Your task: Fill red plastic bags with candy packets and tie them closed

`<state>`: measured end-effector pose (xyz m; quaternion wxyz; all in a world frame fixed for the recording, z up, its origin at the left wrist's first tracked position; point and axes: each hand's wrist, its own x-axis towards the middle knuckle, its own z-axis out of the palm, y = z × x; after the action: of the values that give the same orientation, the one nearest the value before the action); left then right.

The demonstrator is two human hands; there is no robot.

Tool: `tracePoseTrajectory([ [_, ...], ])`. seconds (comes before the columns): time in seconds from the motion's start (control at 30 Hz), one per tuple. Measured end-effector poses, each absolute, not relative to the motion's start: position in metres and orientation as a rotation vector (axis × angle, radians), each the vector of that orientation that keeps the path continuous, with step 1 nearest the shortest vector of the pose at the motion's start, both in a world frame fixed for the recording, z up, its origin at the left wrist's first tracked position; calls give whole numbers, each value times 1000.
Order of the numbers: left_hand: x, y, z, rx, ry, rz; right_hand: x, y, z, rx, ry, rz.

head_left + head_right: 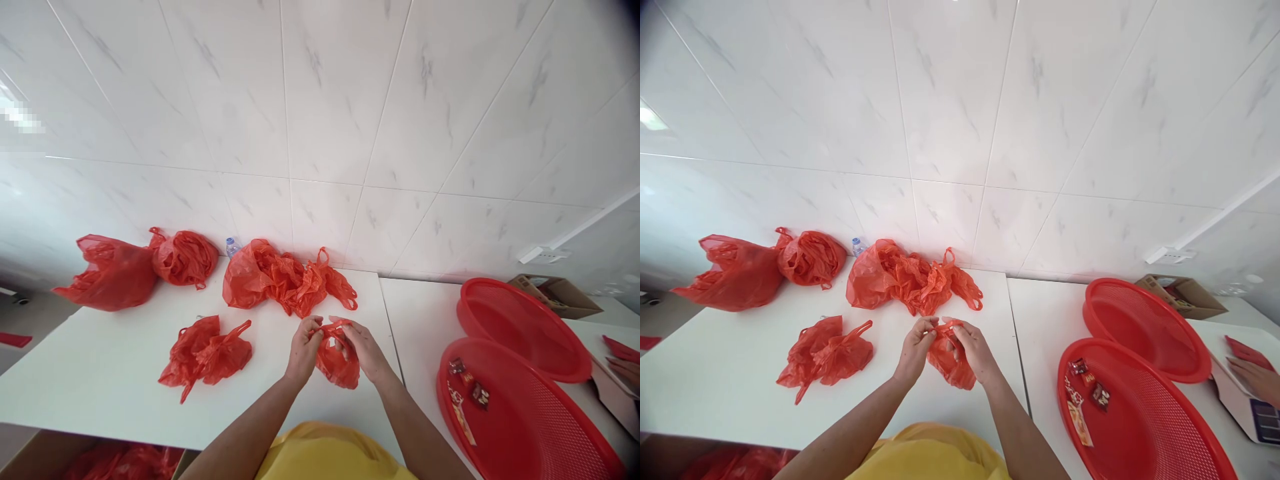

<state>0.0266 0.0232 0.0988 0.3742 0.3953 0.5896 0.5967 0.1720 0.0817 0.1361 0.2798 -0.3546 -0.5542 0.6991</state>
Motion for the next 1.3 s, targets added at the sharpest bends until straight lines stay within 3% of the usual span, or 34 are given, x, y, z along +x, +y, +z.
tracePoseTrajectory([
  [0.2,15,28,105,876,1353,1345,181,83,147,-830,-1760,1829],
  [0.53,24,26,117,944,1281,1335,174,86,128,-1274,-1840,1403],
  [0.93,15,24,118,1270,1579,1247,173,98,125,-965,-1132,1958],
  [1.17,-29,15,84,1340,1882,1285,192,125,70,-1588,-1450,1160],
  [1.3,-53,-2,56,1073,2081,1112,213,136,33,-1787,-1380,1133],
])
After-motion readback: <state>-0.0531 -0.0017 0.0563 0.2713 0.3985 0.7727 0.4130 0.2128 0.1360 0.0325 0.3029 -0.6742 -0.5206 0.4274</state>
